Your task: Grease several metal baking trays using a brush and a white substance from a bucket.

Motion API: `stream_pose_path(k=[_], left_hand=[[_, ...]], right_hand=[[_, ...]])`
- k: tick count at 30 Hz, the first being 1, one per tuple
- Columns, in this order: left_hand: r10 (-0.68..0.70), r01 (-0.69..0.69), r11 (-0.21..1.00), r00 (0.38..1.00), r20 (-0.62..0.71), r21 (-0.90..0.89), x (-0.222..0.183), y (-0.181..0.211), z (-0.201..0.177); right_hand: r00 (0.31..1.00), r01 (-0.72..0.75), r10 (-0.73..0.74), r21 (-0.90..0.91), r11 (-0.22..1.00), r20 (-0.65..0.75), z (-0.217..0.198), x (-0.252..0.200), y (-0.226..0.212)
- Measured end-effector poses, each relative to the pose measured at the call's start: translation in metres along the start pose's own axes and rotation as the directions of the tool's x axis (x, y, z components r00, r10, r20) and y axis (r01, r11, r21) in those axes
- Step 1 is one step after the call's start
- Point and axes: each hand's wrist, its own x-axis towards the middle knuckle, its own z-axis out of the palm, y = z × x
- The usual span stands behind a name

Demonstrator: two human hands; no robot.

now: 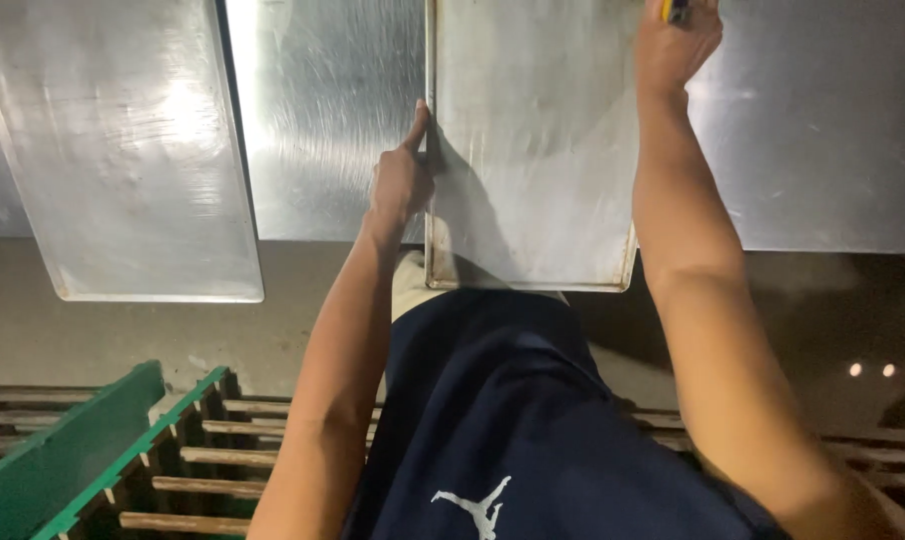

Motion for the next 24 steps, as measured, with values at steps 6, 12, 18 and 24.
stream_pose_path(k=[6, 12, 18, 24], left_hand=[[-0.002, 0.001, 0.999, 1.0, 0.023, 0.047, -0.002, 0.001, 0.0], [0.055, -0.055, 0.998, 0.998, -0.007, 0.024, -0.004, 0.004, 0.0], [0.029, -0.029, 0.998, 1.0, 0.002, 0.047, -0.005, 0.007, -0.001], [0.028, -0.028, 0.999, 0.999, -0.02, 0.033, -0.005, 0.008, 0.004]], right_hand=[[0.902, -0.409, 0.415, -0.077, 0.909, 0.115, 0.013, -0.021, -0.093], [0.997, -0.052, 0.036, 0.251, 0.967, 0.065, 0.043, -0.033, -0.227], [0.974, -0.217, 0.173, 0.398, 0.891, 0.144, 0.104, -0.03, -0.266], [0.929, -0.366, 0.343, 0.222, 0.904, 0.135, 0.13, -0.045, -0.193]])
